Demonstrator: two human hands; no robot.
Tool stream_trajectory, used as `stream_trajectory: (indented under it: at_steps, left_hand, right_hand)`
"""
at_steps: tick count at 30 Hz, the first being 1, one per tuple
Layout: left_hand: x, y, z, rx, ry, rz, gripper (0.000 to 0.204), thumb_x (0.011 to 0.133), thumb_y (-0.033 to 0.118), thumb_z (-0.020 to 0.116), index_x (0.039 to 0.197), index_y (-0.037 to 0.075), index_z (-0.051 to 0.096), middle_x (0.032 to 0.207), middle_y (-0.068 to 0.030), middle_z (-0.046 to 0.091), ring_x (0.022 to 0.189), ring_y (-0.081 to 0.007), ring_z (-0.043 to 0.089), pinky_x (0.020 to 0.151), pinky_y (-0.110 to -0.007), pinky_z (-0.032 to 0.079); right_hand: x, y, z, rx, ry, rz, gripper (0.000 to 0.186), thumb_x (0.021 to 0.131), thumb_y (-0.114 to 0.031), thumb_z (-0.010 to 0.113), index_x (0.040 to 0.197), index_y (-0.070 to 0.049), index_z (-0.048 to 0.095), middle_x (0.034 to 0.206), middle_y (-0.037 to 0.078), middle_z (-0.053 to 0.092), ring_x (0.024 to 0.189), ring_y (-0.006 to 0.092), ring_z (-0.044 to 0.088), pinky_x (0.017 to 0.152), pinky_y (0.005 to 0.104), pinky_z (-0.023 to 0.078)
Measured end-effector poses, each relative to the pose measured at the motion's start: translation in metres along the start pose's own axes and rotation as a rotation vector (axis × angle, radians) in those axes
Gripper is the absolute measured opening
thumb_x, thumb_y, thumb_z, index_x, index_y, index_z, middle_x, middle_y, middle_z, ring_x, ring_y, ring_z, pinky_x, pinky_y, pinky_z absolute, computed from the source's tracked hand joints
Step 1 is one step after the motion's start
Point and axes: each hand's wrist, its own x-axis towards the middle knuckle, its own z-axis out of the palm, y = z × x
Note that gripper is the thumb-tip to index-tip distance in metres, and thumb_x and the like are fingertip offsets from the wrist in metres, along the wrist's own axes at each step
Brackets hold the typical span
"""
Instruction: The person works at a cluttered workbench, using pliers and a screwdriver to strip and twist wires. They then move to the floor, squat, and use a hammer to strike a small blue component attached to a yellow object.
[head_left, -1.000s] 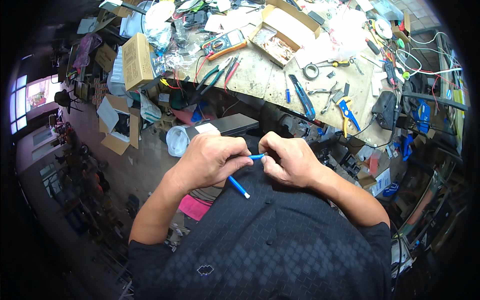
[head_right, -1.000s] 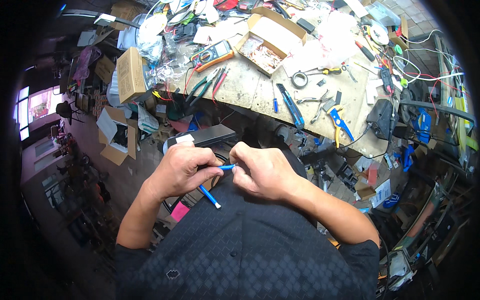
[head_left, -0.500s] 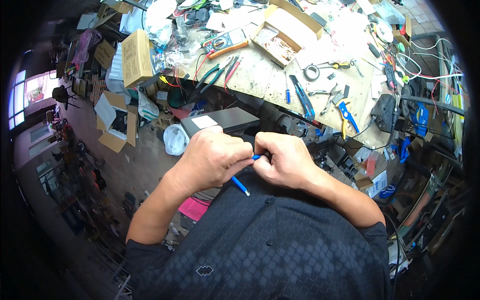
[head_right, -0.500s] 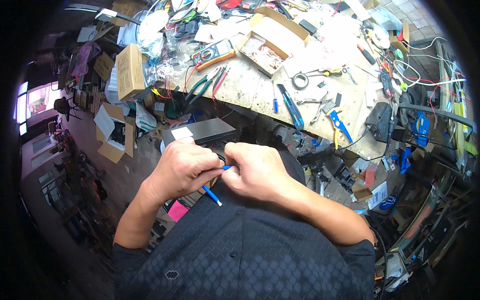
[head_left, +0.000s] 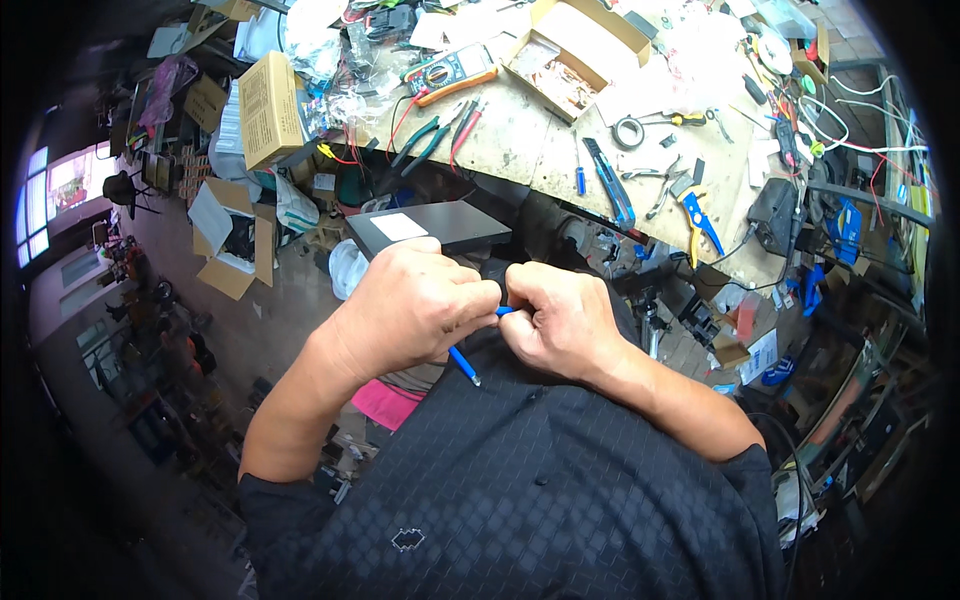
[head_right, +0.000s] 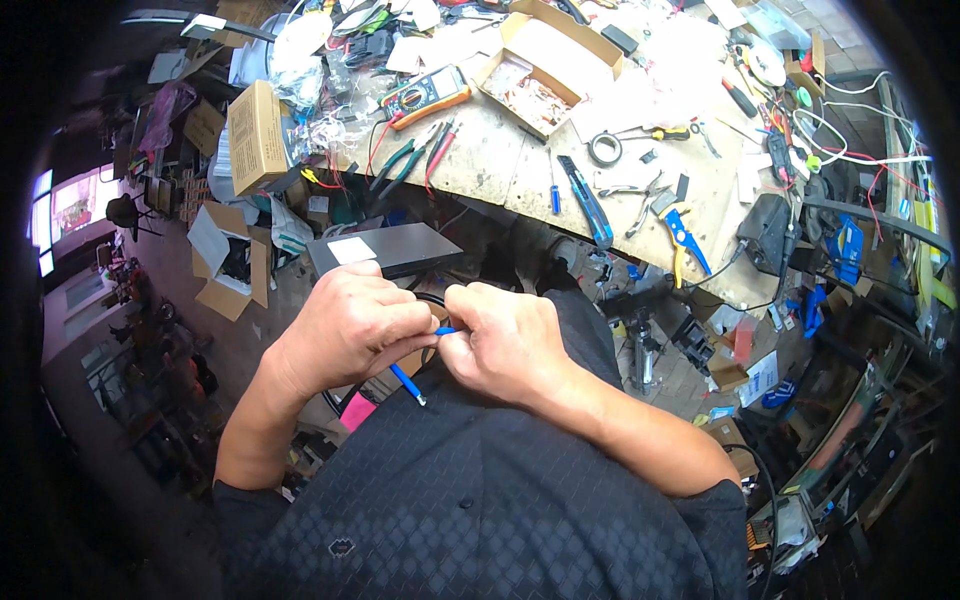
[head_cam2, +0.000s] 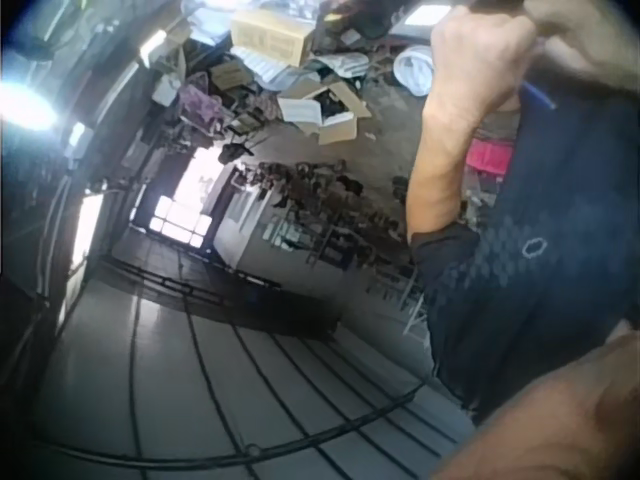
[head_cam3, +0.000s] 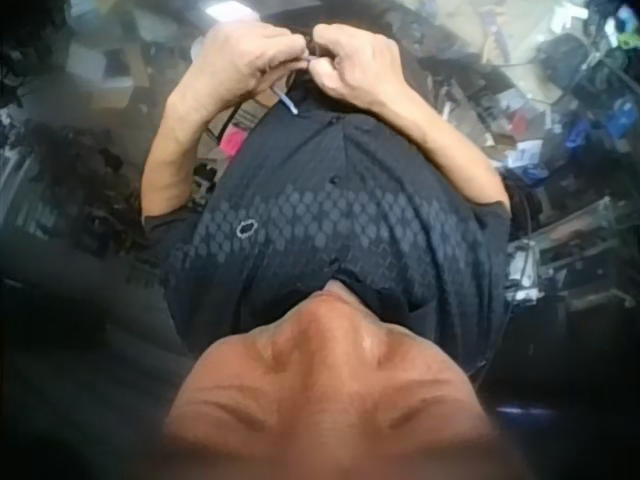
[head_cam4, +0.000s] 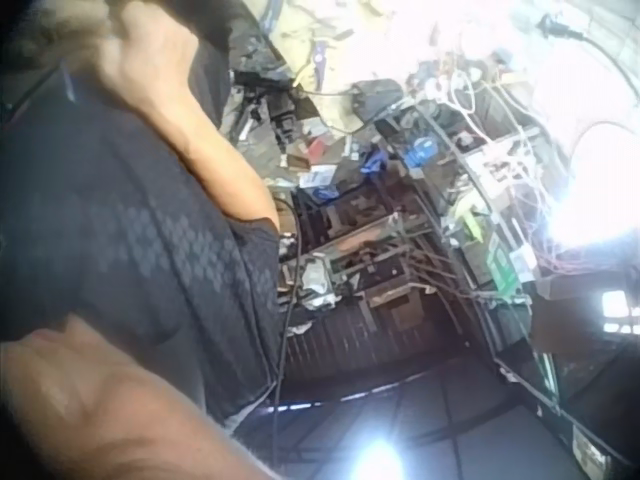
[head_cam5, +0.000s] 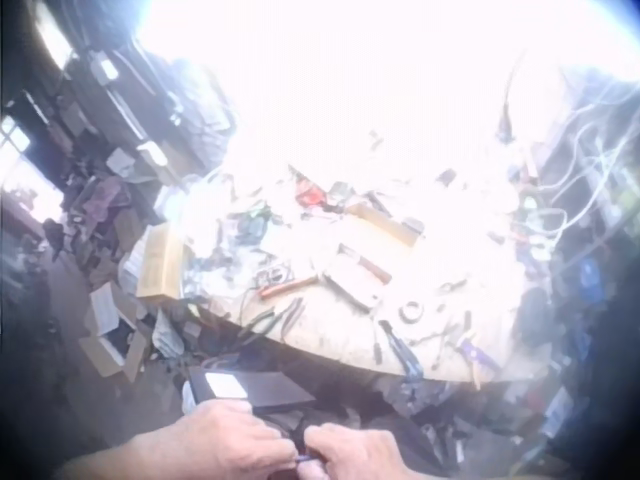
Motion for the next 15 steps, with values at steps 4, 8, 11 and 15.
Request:
stream_trajectory:
  at_steps: [4, 8, 11, 15]
  left_hand:
    - [-0.027, -0.021, -0.055, -0.223, 0.186, -0.26, 0.017, 0.087, 0.012, 0.082, 0.081, 0.005, 0.068, 0.07, -0.0032, 0.066, 0.064, -0.0158, 0.063, 0.062, -0.031, 0.047]
    - [-0.039, -0.04, -0.065, -0.375, 0.34, -0.403, 0.009, 0.091, 0.003, 0.079, 0.091, -0.003, 0.073, 0.079, -0.0023, 0.069, 0.071, -0.0057, 0.061, 0.062, -0.023, 0.048]
    - [-0.046, -0.043, -0.051, -0.457, 0.359, -0.453, 0.009, 0.093, 0.005, 0.078, 0.095, -0.002, 0.074, 0.08, -0.0009, 0.067, 0.072, -0.0034, 0.058, 0.062, -0.021, 0.046]
    - [-0.044, -0.037, -0.038, -0.564, 0.282, -0.431, 0.011, 0.093, 0.007, 0.08, 0.094, -0.002, 0.074, 0.08, -0.0002, 0.067, 0.071, -0.0026, 0.057, 0.061, -0.022, 0.045]
  right_hand:
    - [-0.026, 0.073, -0.009, -0.06, -0.203, 0.394, 0.012, 0.08, -0.016, 0.06, 0.082, -0.005, 0.064, 0.081, 0.02, 0.069, 0.077, 0.0391, 0.069, 0.067, 0.0465, 0.054]
    - [-0.025, 0.078, -0.017, 0.249, -0.097, 0.29, 0.01, 0.087, -0.011, 0.065, 0.093, -0.003, 0.069, 0.079, 0.013, 0.069, 0.075, 0.024, 0.07, 0.072, 0.0349, 0.055]
    - [0.0, 0.053, -0.02, 0.274, -0.011, 0.108, 0.023, 0.09, -0.009, 0.069, 0.113, -0.005, 0.068, 0.095, 0.011, 0.071, 0.08, 0.0216, 0.072, 0.077, 0.033, 0.058]
    - [0.043, 0.008, -0.027, 0.09, 0.072, -0.313, 0.041, 0.087, -0.015, 0.078, 0.125, -0.008, 0.064, 0.107, 0.012, 0.068, 0.095, 0.0278, 0.071, 0.083, 0.0372, 0.059]
